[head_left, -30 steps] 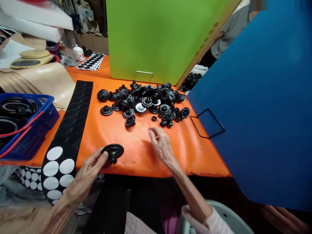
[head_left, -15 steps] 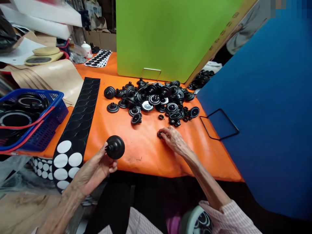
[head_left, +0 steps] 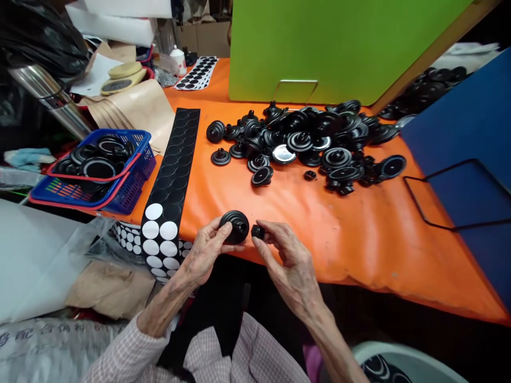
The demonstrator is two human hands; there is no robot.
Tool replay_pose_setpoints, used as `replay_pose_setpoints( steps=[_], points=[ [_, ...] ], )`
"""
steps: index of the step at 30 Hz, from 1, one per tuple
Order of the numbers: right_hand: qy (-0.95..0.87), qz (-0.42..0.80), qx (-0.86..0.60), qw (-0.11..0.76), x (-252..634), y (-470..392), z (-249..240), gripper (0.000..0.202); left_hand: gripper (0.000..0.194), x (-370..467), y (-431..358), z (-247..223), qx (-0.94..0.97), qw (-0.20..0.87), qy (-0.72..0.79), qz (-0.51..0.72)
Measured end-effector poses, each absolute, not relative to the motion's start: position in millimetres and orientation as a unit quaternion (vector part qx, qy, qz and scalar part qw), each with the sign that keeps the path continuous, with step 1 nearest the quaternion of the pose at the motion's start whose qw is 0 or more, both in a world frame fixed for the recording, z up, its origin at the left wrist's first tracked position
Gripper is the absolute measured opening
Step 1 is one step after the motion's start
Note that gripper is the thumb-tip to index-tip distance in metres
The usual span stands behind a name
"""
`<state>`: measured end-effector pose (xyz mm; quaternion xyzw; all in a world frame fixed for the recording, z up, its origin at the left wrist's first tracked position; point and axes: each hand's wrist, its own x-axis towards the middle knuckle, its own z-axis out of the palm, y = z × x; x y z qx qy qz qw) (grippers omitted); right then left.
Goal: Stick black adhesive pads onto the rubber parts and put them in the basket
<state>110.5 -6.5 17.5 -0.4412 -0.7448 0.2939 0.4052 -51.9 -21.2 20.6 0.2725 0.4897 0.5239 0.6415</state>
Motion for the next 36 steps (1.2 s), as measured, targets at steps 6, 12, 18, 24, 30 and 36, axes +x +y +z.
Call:
replay_pose_setpoints(
  steps=[6, 12, 18, 24, 30, 36],
  points=[
    [-0.733, 0.267, -0.451, 0.435, 93, -12, 10, 0.028, 0.038, -48, -23, 16, 0.310, 0.629, 0.492, 0.515],
    [-0.750, 0.228, -0.466, 0.411, 90, -19, 4, 0.030, 0.038, -47, -25, 16, 0.335, 0.630, 0.489, 0.502],
    [-0.631, 0.395, -0.533, 0.403, 95, -20, 9, 0.045, 0.043, -50, -27, 18, 0.295, 0.672, 0.458, 0.501],
    [-0.527, 0.577, -0.500, 0.372, 90, -15, 15, 0.036, 0.042, -51, -28, 27, 0.288, 0.672, 0.452, 0.511],
    [-0.533, 0.521, -0.530, 0.404, 76, -22, 6, 0.033, 0.030, -48, -31, 23, 0.346, 0.599, 0.500, 0.521],
    [-0.613, 0.507, -0.519, 0.312, 88, 14, 15, 0.041, 0.040, -49, -12, 19, 0.350, 0.591, 0.525, 0.504]
  ],
)
